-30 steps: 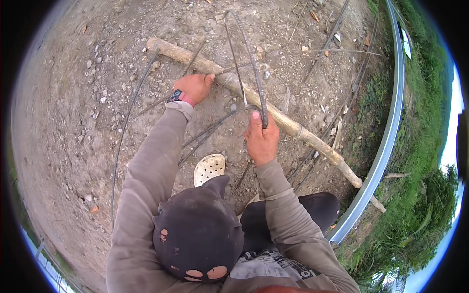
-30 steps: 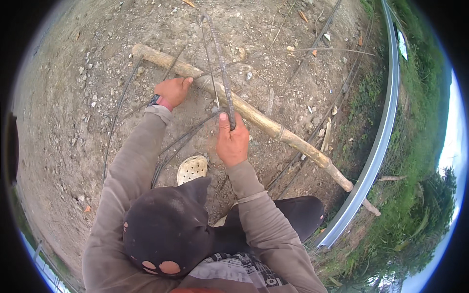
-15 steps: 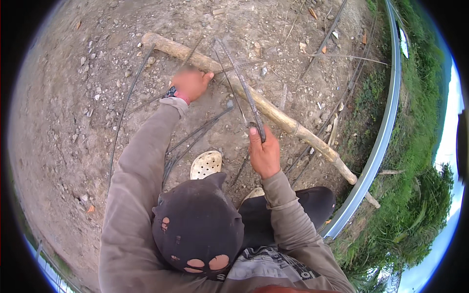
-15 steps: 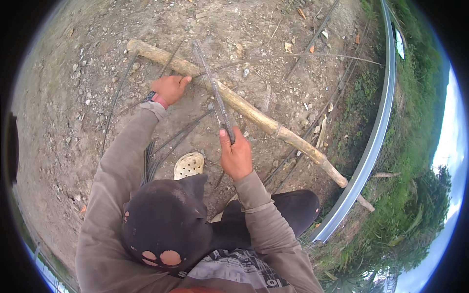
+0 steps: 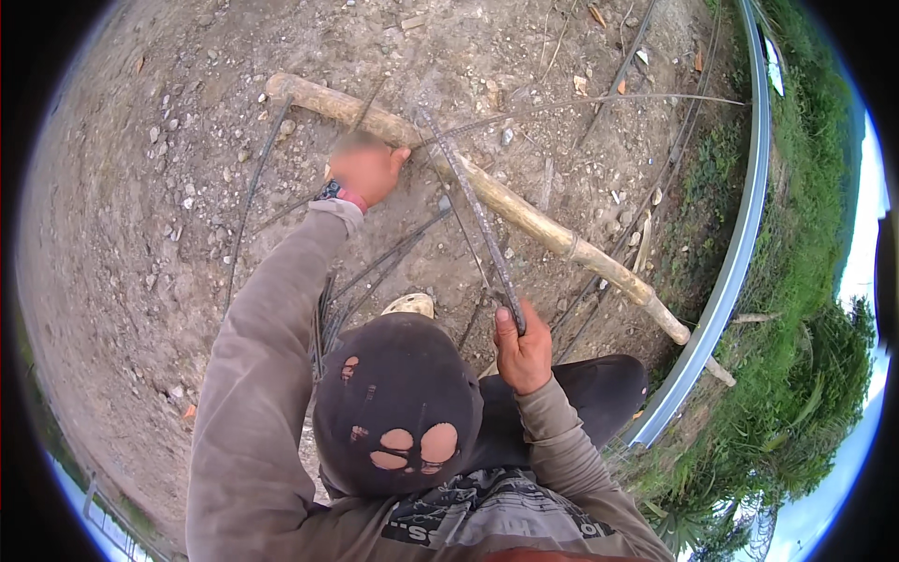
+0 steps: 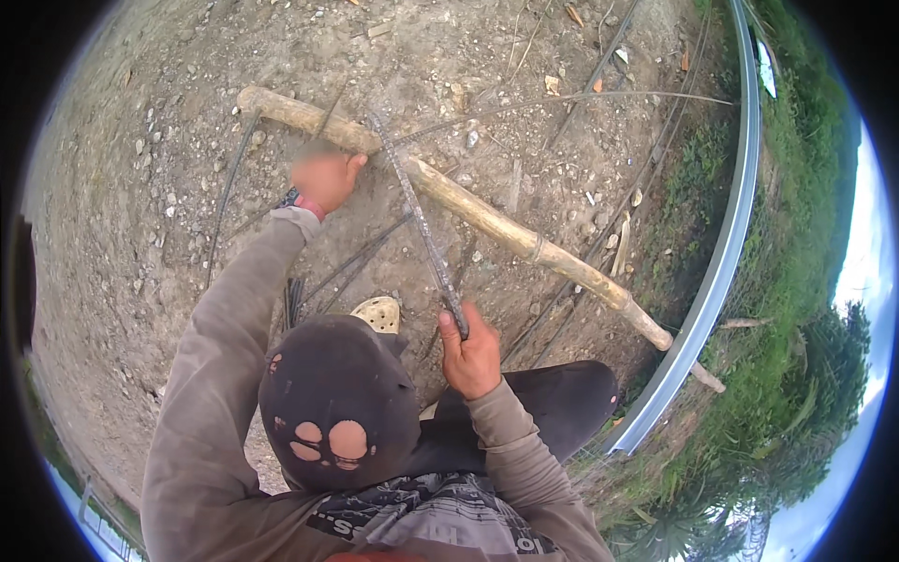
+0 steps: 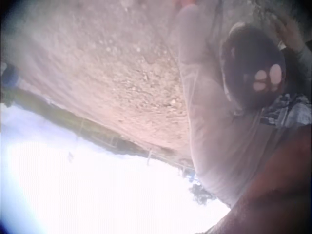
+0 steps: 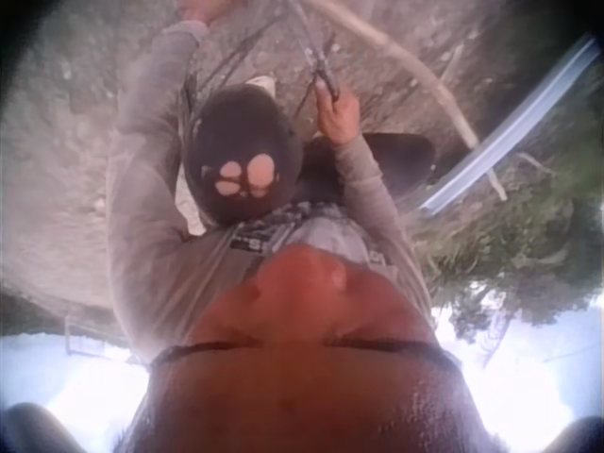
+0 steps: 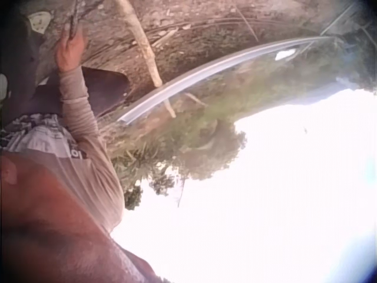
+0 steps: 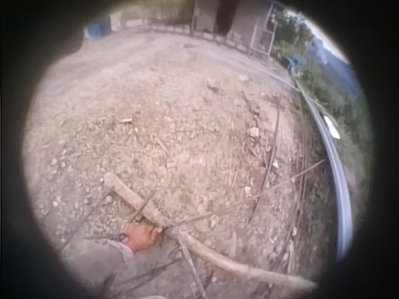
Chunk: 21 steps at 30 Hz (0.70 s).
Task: The person is measuring and bending rebar on a construction site.
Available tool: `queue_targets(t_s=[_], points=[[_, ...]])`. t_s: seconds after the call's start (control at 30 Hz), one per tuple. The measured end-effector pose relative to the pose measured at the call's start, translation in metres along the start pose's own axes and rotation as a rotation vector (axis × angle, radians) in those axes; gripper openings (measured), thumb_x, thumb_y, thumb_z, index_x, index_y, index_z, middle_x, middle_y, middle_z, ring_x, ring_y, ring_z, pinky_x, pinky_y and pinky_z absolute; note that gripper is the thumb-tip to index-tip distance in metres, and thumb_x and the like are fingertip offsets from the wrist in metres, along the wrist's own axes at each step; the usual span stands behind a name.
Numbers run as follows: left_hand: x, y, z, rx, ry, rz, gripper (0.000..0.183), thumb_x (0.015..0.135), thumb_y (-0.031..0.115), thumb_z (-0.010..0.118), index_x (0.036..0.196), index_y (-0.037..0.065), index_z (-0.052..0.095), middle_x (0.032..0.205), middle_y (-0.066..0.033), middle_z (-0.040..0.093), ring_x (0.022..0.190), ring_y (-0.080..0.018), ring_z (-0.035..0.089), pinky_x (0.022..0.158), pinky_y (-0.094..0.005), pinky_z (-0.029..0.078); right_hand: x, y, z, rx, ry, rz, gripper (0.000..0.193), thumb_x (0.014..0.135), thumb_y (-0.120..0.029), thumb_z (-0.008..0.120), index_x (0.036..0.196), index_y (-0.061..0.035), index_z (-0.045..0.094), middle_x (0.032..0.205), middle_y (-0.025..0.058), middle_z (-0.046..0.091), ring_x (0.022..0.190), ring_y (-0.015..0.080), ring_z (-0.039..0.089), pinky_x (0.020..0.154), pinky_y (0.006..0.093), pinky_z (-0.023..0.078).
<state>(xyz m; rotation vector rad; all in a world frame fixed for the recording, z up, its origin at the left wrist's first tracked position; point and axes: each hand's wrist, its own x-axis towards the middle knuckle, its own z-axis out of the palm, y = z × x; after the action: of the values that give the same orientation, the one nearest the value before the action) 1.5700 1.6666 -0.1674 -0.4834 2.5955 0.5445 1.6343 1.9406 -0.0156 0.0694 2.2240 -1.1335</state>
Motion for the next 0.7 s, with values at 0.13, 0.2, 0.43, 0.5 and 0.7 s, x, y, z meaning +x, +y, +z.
queue_targets(t_s=[0.13,0.2,0.43,0.5,0.7], points=[[-0.001,-0.007,0.008,-0.037,0.048,0.015,0.052,0.09,0.051,0.036,0.078,0.011,0.067,0.078,-0.0148,0.065,0.076,-0.0356,0.062,0.067,-0.0473,0.048,-0.004,-0.006,-0.004,-0.067,-0.004,-0.036,0.028,0.092,-0.028,0.052,0.083,-0.0019,0.053,0.057,0.0133,0.047,0.048,0.0255,0.046,0.049,0.0354,0.039],[-0.002,-0.011,0.007,-0.043,0.094,0.028,0.05,0.09,0.05,0.037,0.075,0.012,0.066,0.075,-0.0147,0.065,0.072,-0.036,0.061,0.063,-0.0479,0.047,-0.006,-0.005,-0.007,-0.028,-0.045,0.03,0.028,0.092,-0.029,0.052,0.082,-0.0021,0.052,0.057,0.0133,0.047,0.049,0.0267,0.048,0.049,0.0352,0.039],[0.011,-0.005,0.009,-0.016,0.06,0.07,0.05,0.091,0.05,0.034,0.081,0.012,0.066,0.079,-0.0148,0.065,0.076,-0.0365,0.062,0.067,-0.0477,0.048,0.099,-0.002,0.043,-0.149,0.087,-0.178,0.031,0.091,-0.03,0.052,0.088,0.0008,0.053,0.068,0.0223,0.056,0.063,0.042,0.054,0.058,0.0432,0.043],[0.005,-0.015,0.009,0.001,0.043,0.053,0.051,0.091,0.05,0.034,0.082,0.012,0.066,0.08,-0.0149,0.065,0.076,-0.0366,0.062,0.068,-0.0474,0.048,0.085,0.0,0.043,-0.074,0.055,-0.176,0.031,0.092,-0.03,0.051,0.091,0.0006,0.055,0.071,0.0223,0.057,0.065,0.0406,0.055,0.059,0.043,0.043],[-0.002,-0.016,-0.009,0.03,0.05,0.026,0.051,0.091,0.05,0.034,0.084,0.011,0.065,0.082,-0.016,0.065,0.08,-0.0367,0.061,0.07,-0.0478,0.047,0.003,0.004,-0.001,-0.033,-0.063,0.018,0.028,0.092,-0.027,0.05,0.092,-0.0006,0.056,0.071,0.0203,0.058,0.064,0.0373,0.056,0.058,0.0399,0.044]])
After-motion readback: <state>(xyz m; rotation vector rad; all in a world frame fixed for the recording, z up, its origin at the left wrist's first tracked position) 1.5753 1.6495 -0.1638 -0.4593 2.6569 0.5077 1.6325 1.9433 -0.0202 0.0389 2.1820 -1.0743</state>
